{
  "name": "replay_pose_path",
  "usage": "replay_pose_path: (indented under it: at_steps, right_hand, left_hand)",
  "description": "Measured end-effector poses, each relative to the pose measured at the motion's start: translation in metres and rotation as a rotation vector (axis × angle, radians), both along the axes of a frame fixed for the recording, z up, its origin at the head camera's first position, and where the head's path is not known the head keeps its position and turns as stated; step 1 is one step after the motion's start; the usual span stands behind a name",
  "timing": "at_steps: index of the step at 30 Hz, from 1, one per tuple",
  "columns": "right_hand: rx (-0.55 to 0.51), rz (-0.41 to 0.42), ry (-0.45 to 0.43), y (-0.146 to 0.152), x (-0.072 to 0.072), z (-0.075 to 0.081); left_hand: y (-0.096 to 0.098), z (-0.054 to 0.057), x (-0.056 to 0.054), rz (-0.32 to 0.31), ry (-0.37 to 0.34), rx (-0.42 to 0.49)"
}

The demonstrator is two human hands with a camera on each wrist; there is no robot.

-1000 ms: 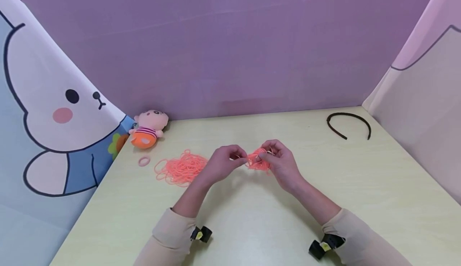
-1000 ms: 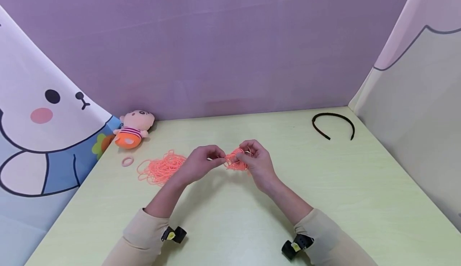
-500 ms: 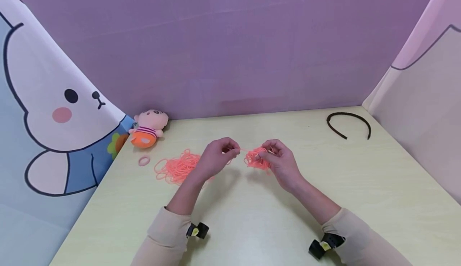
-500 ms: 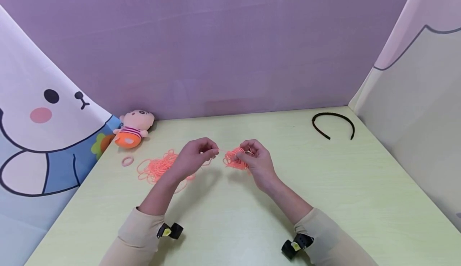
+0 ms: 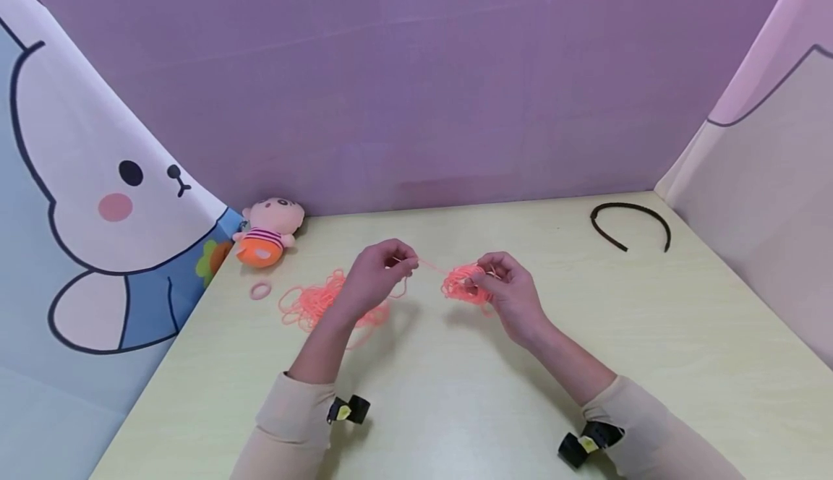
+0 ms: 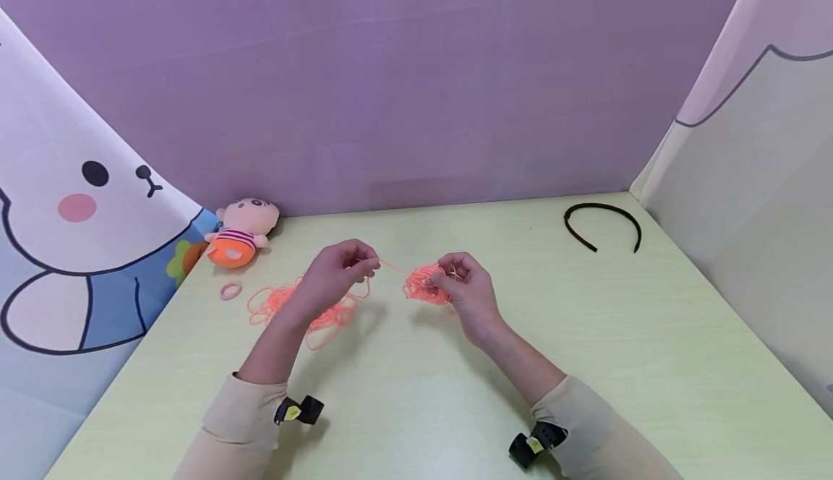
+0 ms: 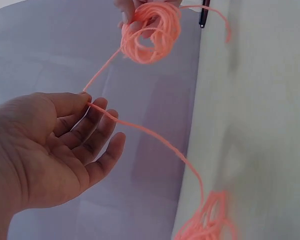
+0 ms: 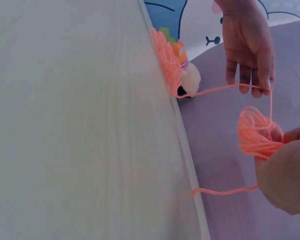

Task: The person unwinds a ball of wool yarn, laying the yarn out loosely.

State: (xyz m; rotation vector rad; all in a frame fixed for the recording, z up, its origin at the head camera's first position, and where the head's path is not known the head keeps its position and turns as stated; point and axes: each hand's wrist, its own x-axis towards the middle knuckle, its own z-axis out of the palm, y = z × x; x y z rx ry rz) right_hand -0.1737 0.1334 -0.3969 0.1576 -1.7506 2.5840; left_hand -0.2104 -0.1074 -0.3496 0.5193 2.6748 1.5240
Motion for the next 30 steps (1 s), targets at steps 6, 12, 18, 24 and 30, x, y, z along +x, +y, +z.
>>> replay_pose_path:
  at_steps: [6, 12, 18, 24, 30]
  right_hand:
    - [0.004, -0.003, -0.006, 0.000, 0.000, 0.000]
    - [0.017, -0.024, -0.029, 0.000, -0.001, 0.000]
    - [0.022, -0.020, -0.018, 0.001, -0.001, -0.001]
    - [0.036, -0.021, -0.006, 0.002, 0.000, -0.003]
    - [0.038, -0.029, -0.002, 0.001, -0.001, -0.003]
  left_hand:
    - [-0.013, 0.006, -0.002, 0.049, -0.026, 0.032]
    - [-0.026, 0.010, -0.006, 0.083, -0.029, 0.081]
    - [-0.038, 0.014, -0.009, 0.166, -0.063, 0.101]
    - [-0.052, 0.017, -0.012, 0.284, -0.117, 0.159]
    - [-0.066, 0.022, -0.013, 0.384, -0.113, 0.196]
